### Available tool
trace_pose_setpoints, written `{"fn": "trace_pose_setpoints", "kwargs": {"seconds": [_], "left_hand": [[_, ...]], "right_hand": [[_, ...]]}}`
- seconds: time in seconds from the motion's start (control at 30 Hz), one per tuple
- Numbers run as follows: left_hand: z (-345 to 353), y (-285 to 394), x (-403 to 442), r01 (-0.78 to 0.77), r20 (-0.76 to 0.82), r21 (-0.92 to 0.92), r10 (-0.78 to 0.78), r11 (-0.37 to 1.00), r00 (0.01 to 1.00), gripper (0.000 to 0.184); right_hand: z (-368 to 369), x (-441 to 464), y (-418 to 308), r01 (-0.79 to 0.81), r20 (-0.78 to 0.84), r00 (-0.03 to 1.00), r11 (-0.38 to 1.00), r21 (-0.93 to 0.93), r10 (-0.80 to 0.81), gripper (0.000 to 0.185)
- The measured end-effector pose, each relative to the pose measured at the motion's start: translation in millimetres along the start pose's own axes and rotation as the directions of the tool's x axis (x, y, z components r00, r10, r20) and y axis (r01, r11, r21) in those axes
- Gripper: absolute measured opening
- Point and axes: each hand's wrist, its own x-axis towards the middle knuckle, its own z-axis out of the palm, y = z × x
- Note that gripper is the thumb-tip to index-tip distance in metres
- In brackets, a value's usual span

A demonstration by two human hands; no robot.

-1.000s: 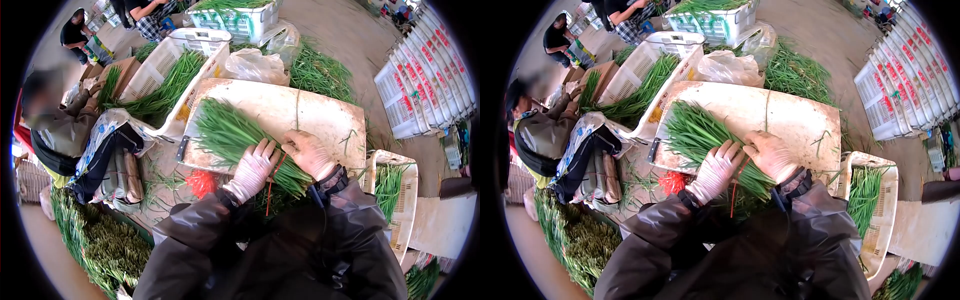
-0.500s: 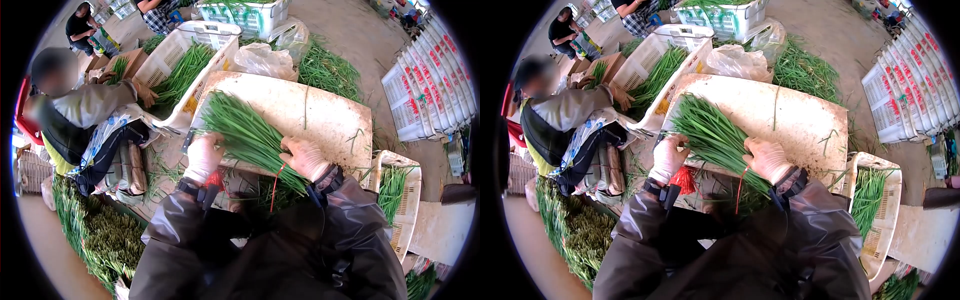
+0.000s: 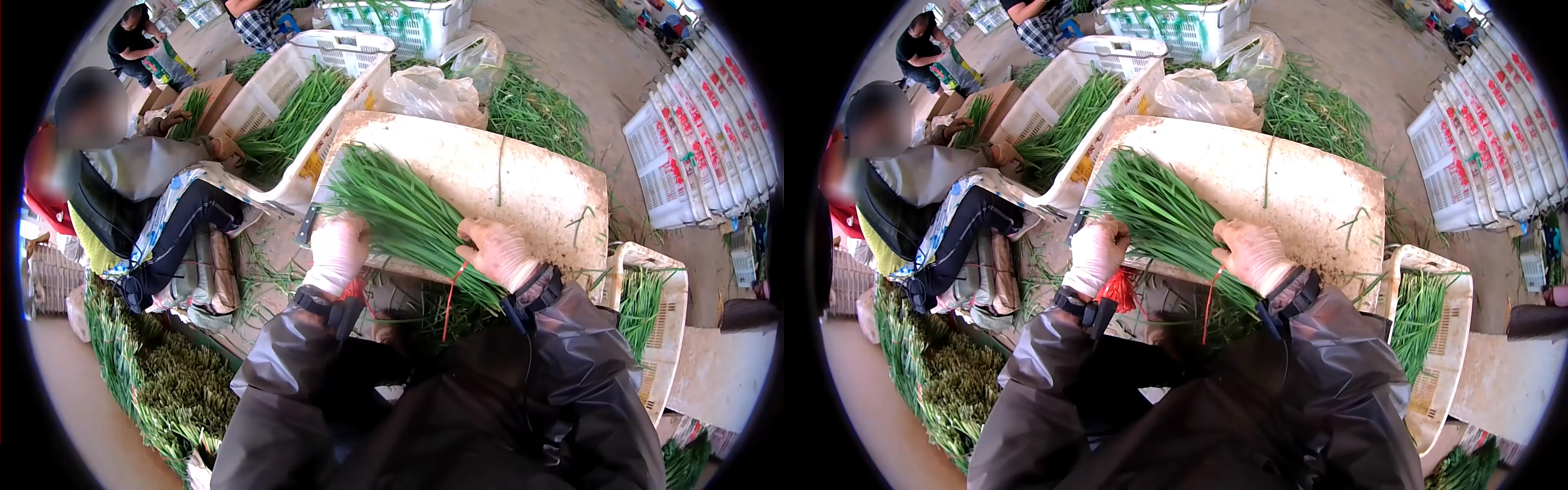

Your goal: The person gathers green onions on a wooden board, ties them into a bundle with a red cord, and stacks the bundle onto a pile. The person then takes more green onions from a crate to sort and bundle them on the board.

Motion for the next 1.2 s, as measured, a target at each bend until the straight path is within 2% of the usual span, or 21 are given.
{"fn": "trace_pose_setpoints", "kwargs": {"seconds": [0.07,0.17,0.23,0.27,0.3,0.37,0.43,0.57,0.63,0.67,0.77,0.97,1.0,1.03,1.1,1.13,1.2], "left_hand": [[-7,6,0,-0.008,-0.029,-0.069,0.006,0.998,1.0,0.009],[-19,16,-2,-0.049,-0.086,-0.198,0.032,0.979,0.996,0.009],[-22,20,-4,-0.056,-0.11,-0.252,0.029,0.966,0.994,0.009],[-26,23,-4,-0.007,-0.062,-0.273,-0.01,0.962,0.998,0.01],[-28,26,-3,-0.047,-0.084,-0.254,0.026,0.966,0.996,0.011],[-31,30,-2,-0.125,-0.126,-0.214,0.1,0.969,0.987,0.011],[-34,34,-2,-0.101,-0.09,-0.267,0.08,0.958,0.993,0.011],[-33,39,-1,-0.12,-0.095,-0.42,0.087,0.9,0.992,0.01],[-34,45,0,-0.167,-0.12,-0.405,0.129,0.899,0.984,0.009],[-35,48,1,-0.19,-0.13,-0.397,0.15,0.898,0.98,0.009],[-36,55,2,-0.232,-0.135,-0.39,0.194,0.891,0.972,0.009],[-34,57,4,-0.233,-0.143,-0.402,0.191,0.886,0.971,0.01],[-34,56,5,-0.266,-0.201,-0.383,0.201,0.885,0.959,0.014],[-38,56,6,-0.24,-0.236,-0.375,0.158,0.895,0.959,0.017],[-45,60,2,-0.195,-0.317,-0.361,0.076,0.912,0.945,0.021],[-49,65,1,-0.25,-0.439,-0.204,0.139,0.947,0.888,0.023],[-48,70,-4,-0.333,-0.464,-0.152,0.231,0.93,0.855,0.025]], "right_hand": [[1,2,-4,0.028,-0.034,0.999,1.0,0.008,-0.028,0.028],[7,3,-8,0.123,-0.107,0.989,0.98,0.159,-0.106,0.026],[10,3,-17,0.162,-0.111,0.982,0.983,0.084,-0.153,0.028],[14,3,-19,0.184,-0.096,0.979,0.983,0.023,-0.181,0.028],[17,3,-21,0.207,-0.079,0.975,0.978,-0.039,-0.21,0.029],[22,3,-26,0.183,-0.102,0.976,0.977,-0.107,-0.194,0.03],[21,4,-31,0.161,-0.127,0.976,0.979,-0.126,-0.177,0.029],[22,11,-36,0.283,-0.308,0.918,0.957,0.071,-0.248,0.026],[26,16,-42,0.364,-0.355,0.891,0.912,0.19,-0.282,0.025],[29,17,-46,0.32,-0.331,0.911,0.928,0.192,-0.246,0.025],[38,22,-51,0.319,-0.319,0.91,0.938,0.136,-0.263,0.026],[52,33,-49,0.28,-0.304,0.918,0.959,0.048,-0.253,0.02],[47,33,-45,0.283,-0.294,0.918,0.959,0.022,-0.265,0.021],[41,36,-41,0.208,-0.221,0.955,0.978,0.026,-0.197,0.024],[30,37,-28,0.089,-0.148,0.987,0.982,0.164,-0.065,0.025],[29,40,-19,0.052,-0.112,0.993,0.975,0.215,-0.028,0.026],[21,36,-12,0.083,-0.099,0.993,0.963,0.258,-0.059,0.028]]}}
